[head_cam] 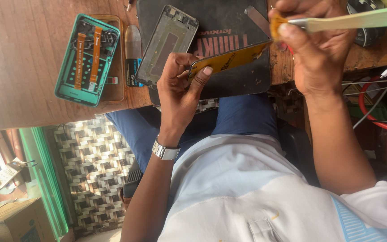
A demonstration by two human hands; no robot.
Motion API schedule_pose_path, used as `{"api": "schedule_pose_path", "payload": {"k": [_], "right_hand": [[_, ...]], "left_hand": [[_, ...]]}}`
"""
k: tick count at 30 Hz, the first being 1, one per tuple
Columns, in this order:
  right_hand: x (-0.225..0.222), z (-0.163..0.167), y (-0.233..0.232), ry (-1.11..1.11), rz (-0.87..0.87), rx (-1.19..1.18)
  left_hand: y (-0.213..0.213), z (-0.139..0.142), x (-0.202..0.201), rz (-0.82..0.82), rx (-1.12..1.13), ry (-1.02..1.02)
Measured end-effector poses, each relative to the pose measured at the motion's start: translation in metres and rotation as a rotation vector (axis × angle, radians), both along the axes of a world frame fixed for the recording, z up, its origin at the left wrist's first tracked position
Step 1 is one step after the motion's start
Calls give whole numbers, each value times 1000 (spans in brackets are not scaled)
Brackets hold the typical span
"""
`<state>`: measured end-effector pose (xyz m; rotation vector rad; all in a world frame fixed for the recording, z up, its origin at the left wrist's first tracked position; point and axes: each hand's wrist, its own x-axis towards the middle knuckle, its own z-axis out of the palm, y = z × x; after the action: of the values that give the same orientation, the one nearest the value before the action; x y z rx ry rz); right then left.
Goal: The person uses tweezers to adjust a connector on a disassembled smartphone, then uses a metal pry tool to separate the screen from the frame. They inspect the removed screen and clean its surface with a brush. The phone remains disassembled at the end.
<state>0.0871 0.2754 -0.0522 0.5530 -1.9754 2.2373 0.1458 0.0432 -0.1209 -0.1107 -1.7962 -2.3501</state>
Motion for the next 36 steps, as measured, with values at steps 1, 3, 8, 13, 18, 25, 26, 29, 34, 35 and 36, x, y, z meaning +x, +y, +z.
{"api": "schedule_pose_path", "payload": {"k": [1, 3, 8, 13, 18, 25, 26, 29, 34, 35, 36], "right_hand": [[2, -2, 5, -68, 6, -89], [6, -7, 15, -189, 19, -252], [13, -17, 28, -210, 26, -370], [13, -23, 22, -229, -42, -152], [19, -25, 10, -107, -60, 277], [17, -27, 9, 45, -72, 654], [17, -28, 9, 58, -65, 641], [16, -30, 11, 66, -52, 616], [14, -31, 11, 87, -50, 618], [14, -32, 10, 96, -54, 626], [14, -33, 9, 105, -59, 633]], "left_hand": [[3, -1, 1, -4, 7, 0], [5, -3, 3, -6, 13, 3], [7, -2, 5, 2, -48, 8], [7, -1, 7, -22, -46, 0], [4, -1, 8, -23, -103, -4], [0, -1, 8, -84, -107, -43], [-1, 0, 8, -93, -108, -39], [-1, 5, 7, -109, -174, -25], [-1, 18, 4, -27, -375, 49], [0, 20, 3, -6, -388, 73], [1, 22, 1, 14, -402, 98]]}}
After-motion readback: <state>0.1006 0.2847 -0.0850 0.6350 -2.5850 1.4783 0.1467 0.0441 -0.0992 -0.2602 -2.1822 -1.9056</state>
